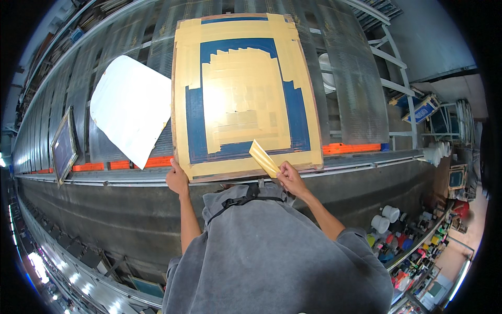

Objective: The person places a white fabric sheet onto a screen printing frame and smooths it down. They then remove the fabric and peel off masking tape from the frame's mesh surface. Finally, the person places the fabric back onto the frame.

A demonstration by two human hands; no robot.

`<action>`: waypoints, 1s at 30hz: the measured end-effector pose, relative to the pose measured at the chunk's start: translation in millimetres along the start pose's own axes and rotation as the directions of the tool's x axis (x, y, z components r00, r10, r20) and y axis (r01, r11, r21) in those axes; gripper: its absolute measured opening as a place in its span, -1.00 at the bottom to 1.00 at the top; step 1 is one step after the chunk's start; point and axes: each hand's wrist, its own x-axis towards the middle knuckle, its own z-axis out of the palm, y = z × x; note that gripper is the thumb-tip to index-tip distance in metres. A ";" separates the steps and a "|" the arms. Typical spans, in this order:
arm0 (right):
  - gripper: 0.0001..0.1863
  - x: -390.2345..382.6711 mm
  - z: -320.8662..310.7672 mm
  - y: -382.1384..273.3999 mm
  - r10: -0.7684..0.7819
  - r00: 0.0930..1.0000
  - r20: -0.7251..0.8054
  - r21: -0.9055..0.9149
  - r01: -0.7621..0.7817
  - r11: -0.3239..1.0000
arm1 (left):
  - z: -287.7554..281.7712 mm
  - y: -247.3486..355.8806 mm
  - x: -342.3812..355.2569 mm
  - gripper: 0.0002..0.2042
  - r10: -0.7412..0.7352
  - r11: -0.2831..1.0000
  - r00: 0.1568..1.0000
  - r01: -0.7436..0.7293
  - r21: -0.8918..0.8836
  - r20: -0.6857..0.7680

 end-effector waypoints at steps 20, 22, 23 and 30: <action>-0.78 -102.3 -111.7 -24.6 0.184 0.983 0.011 0.181 -0.183 0.966 | -1.1 2.0 -3.2 -0.20 0.000 0.999 0.999 0.002 0.048 -0.037; -0.79 -115.5 -123.5 -24.6 0.208 0.977 -0.039 0.168 -0.199 0.966 | 0.2 1.4 -1.7 -0.20 0.006 0.998 0.999 -0.004 0.060 -0.046; -0.80 -127.7 -134.2 -23.3 0.205 0.973 -0.110 0.194 -0.181 0.964 | 1.7 0.1 -0.8 -0.20 0.011 0.997 0.998 -0.007 0.071 -0.054; -0.69 -340.7 -292.6 33.6 0.265 0.380 -0.886 0.463 0.760 0.456 | 6.9 -11.0 9.7 -0.19 0.034 0.998 0.999 -0.031 0.055 -0.042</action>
